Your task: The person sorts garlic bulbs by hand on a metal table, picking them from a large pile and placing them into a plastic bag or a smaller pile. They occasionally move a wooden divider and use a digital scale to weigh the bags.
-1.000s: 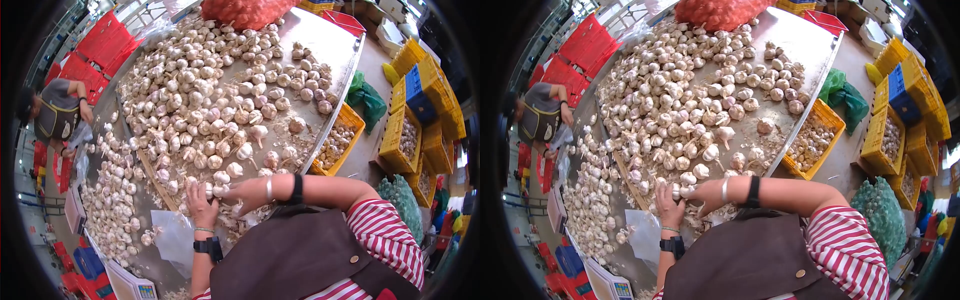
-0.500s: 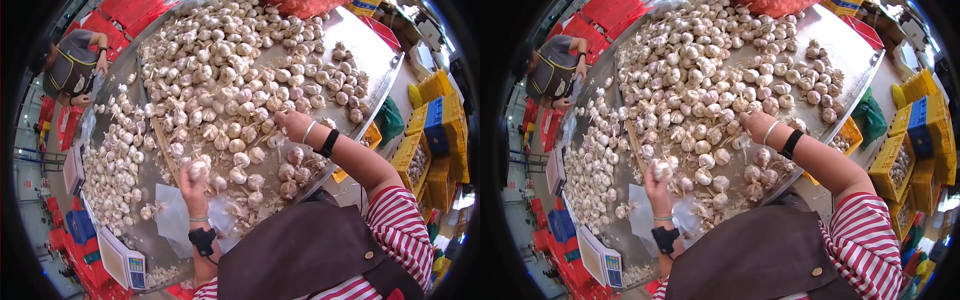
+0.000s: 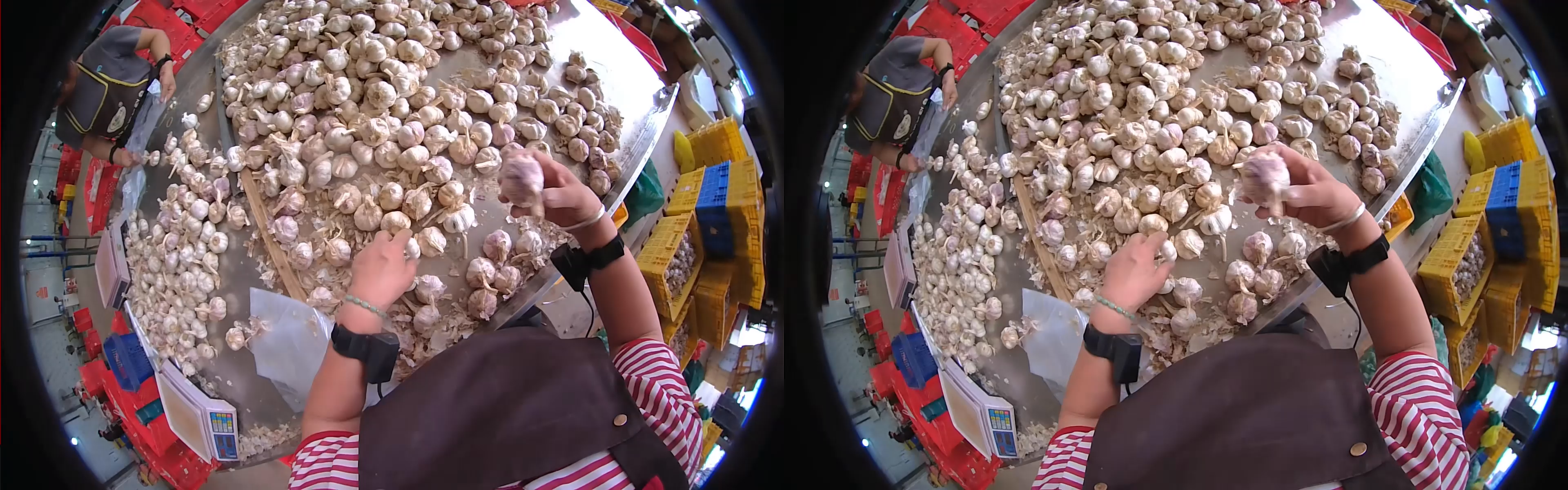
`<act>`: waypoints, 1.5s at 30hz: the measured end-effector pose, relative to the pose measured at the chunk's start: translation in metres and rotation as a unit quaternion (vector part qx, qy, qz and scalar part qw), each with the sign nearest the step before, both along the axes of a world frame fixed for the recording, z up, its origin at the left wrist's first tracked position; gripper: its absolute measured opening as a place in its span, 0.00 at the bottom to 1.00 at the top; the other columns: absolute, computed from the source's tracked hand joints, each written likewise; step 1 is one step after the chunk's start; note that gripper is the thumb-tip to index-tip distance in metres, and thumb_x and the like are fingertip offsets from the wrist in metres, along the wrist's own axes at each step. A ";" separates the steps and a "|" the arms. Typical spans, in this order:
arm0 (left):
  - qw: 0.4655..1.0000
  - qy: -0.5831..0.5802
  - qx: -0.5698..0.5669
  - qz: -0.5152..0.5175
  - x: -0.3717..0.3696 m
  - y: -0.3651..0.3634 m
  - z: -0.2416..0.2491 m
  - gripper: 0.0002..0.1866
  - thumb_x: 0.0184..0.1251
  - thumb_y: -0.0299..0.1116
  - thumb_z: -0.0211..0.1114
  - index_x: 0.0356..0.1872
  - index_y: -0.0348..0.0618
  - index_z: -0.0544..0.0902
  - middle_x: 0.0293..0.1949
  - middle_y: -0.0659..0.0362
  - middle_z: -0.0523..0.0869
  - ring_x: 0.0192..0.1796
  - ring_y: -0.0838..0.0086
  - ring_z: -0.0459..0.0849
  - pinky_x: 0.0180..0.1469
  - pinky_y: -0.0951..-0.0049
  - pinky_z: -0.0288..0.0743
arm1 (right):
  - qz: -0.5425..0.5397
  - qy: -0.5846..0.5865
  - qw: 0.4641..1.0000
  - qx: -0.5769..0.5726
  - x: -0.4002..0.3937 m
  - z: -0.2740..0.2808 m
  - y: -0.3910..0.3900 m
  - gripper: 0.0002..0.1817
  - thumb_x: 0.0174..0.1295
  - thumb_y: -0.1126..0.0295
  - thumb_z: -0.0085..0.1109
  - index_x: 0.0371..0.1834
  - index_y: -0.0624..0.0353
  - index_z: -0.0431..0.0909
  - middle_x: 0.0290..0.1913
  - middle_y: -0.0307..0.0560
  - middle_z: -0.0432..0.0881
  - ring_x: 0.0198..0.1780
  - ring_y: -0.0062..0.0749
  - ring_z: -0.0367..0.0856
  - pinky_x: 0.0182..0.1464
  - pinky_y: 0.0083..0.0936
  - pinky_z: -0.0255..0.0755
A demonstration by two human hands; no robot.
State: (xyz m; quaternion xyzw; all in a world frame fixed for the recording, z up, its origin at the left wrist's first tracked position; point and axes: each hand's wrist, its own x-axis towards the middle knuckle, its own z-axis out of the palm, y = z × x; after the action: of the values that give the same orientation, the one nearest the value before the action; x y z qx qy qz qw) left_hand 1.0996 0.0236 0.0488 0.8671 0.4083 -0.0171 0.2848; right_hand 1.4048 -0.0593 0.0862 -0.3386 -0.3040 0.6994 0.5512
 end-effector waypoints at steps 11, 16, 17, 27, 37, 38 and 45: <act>0.966 -0.184 -0.150 0.105 -0.033 0.005 -0.036 0.19 0.64 0.41 0.67 0.49 0.40 0.78 0.37 0.52 0.83 0.40 0.61 0.85 0.44 0.61 0.79 | 0.188 -0.786 0.587 -0.042 -0.093 -0.012 0.023 0.18 0.57 0.69 0.61 0.53 0.55 0.78 0.53 0.56 0.79 0.55 0.47 0.81 0.55 0.40 0.76; 0.502 -0.577 -0.620 0.177 -0.081 -0.010 -0.019 0.22 0.77 0.44 0.52 0.66 0.48 0.70 0.45 0.49 0.83 0.45 0.60 0.85 0.34 0.65 0.85 | 0.232 -0.793 0.564 -0.010 -0.104 -0.034 0.032 0.14 0.56 0.69 0.62 0.46 0.55 0.80 0.43 0.52 0.85 0.51 0.48 0.84 0.52 0.40 0.77; 0.506 -0.576 -0.619 0.172 -0.088 -0.017 -0.020 0.22 0.77 0.44 0.52 0.66 0.48 0.70 0.45 0.49 0.83 0.45 0.60 0.85 0.34 0.65 0.85 | 0.226 -0.794 0.564 -0.009 -0.101 -0.029 0.029 0.14 0.56 0.69 0.62 0.46 0.55 0.80 0.43 0.52 0.85 0.51 0.48 0.84 0.52 0.40 0.77; 0.368 -0.551 -0.725 0.187 -0.063 -0.073 -0.049 0.19 0.75 0.37 0.57 0.62 0.45 0.74 0.58 0.44 0.77 0.63 0.48 0.77 0.34 0.66 0.86 | -0.258 -0.161 0.945 -0.119 -0.017 -0.003 -0.122 0.22 0.68 0.64 0.58 0.62 0.61 0.72 0.42 0.45 0.82 0.34 0.22 0.80 0.35 0.20 0.78; 0.508 -0.346 -0.789 0.014 0.015 -0.096 -0.006 0.29 0.76 0.52 0.52 0.63 0.37 0.72 0.58 0.46 0.78 0.55 0.62 0.83 0.41 0.73 0.87 | -0.362 -0.112 0.913 -0.153 -0.047 0.029 -0.168 0.33 0.71 0.50 0.52 0.73 0.55 0.61 0.57 0.57 0.79 0.41 0.29 0.83 0.37 0.24 0.79; 0.456 -0.311 -0.833 -0.041 0.019 -0.101 -0.008 0.33 0.75 0.56 0.52 0.66 0.36 0.70 0.59 0.48 0.78 0.56 0.63 0.82 0.45 0.72 0.85 | -0.286 -0.182 0.931 -0.138 -0.064 0.015 -0.157 0.30 0.71 0.52 0.51 0.72 0.53 0.64 0.56 0.53 0.80 0.46 0.28 0.81 0.45 0.25 0.78; 0.442 -0.383 -0.808 0.069 -0.013 -0.116 -0.016 0.41 0.72 0.63 0.51 0.70 0.37 0.63 0.60 0.49 0.77 0.58 0.62 0.81 0.55 0.65 0.81 | 0.030 -0.235 0.969 0.077 -0.112 0.031 -0.101 0.37 0.74 0.56 0.52 0.79 0.59 0.48 0.73 0.54 0.64 0.70 0.35 0.64 0.69 0.35 0.61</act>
State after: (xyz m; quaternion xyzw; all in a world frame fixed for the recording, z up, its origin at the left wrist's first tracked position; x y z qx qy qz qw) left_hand 1.0865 -0.0923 0.0325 0.1312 0.1177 0.0141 0.9842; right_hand 1.2933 -0.1605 0.1172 -0.4405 -0.4878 0.5913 0.4672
